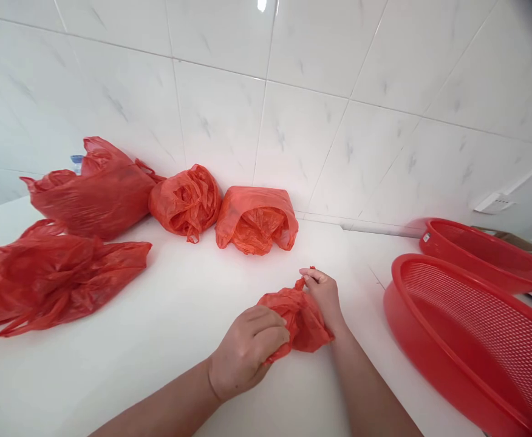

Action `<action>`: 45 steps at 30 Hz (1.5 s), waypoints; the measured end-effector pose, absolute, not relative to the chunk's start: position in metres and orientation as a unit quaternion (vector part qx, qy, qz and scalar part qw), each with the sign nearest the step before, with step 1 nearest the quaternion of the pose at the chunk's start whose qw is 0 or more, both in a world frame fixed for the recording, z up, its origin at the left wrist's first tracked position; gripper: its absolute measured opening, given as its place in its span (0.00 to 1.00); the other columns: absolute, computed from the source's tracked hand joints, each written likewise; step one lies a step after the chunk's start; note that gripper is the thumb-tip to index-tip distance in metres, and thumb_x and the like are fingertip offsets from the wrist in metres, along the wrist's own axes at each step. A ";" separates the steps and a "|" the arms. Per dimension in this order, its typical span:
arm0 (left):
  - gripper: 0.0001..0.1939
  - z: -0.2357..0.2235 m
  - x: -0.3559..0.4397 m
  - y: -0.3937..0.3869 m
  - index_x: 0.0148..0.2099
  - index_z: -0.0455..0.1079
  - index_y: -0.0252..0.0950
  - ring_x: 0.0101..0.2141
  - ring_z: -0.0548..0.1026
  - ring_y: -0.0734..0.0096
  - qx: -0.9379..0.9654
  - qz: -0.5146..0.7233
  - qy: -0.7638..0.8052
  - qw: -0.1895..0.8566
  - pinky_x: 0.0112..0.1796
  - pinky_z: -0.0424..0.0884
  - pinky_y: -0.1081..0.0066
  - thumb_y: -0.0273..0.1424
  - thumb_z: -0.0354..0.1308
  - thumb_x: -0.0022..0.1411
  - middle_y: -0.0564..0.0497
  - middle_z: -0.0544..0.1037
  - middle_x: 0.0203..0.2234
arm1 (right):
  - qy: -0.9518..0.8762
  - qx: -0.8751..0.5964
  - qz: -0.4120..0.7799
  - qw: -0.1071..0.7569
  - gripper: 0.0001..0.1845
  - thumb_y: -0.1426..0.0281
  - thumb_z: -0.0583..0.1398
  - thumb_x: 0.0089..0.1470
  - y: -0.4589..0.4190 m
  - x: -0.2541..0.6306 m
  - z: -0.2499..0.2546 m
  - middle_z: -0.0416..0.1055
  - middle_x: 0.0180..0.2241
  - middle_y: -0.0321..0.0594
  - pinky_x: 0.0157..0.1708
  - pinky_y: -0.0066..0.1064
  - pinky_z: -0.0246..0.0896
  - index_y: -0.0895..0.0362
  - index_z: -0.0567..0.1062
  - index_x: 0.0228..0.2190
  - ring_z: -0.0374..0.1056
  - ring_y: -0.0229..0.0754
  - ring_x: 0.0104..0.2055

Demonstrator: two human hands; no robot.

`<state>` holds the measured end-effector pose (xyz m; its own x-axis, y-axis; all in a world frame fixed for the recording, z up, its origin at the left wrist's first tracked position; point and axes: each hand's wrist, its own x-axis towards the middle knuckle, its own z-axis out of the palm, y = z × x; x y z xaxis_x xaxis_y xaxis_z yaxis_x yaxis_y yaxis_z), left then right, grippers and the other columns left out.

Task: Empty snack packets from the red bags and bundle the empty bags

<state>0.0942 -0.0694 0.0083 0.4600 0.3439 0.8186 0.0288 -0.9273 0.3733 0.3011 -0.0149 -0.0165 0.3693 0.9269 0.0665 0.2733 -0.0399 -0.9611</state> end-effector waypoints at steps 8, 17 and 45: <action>0.09 0.005 0.096 -0.074 0.33 0.61 0.36 0.23 0.64 0.73 0.860 0.482 0.127 0.110 0.24 0.61 0.72 0.19 0.45 0.59 0.52 0.67 0.21 | -0.501 -0.635 0.307 0.502 0.12 0.65 0.57 0.48 -0.013 0.301 -0.020 0.74 0.38 0.40 0.47 0.37 0.58 0.55 0.78 0.32 0.67 0.45 0.44; 0.50 -0.008 0.098 -0.059 0.64 0.48 0.40 0.60 0.51 0.44 0.860 0.356 0.341 0.132 0.53 0.59 0.47 0.45 0.67 0.43 0.36 0.50 0.62 | -0.513 -0.568 0.421 0.487 0.29 0.54 0.59 0.48 -0.032 0.280 -0.011 0.70 0.31 0.36 0.34 0.32 0.63 0.54 0.68 0.49 0.67 0.41 0.32; 0.33 0.020 -0.130 -0.021 0.64 0.51 0.42 0.61 0.46 0.42 0.551 0.240 0.784 -0.154 0.52 0.44 0.34 0.38 0.52 0.57 0.39 0.52 0.63 | -0.598 -0.617 0.373 0.349 0.19 0.57 0.54 0.50 -0.024 0.261 -0.027 0.71 0.42 0.37 0.41 0.36 0.63 0.50 0.72 0.41 0.67 0.44 0.43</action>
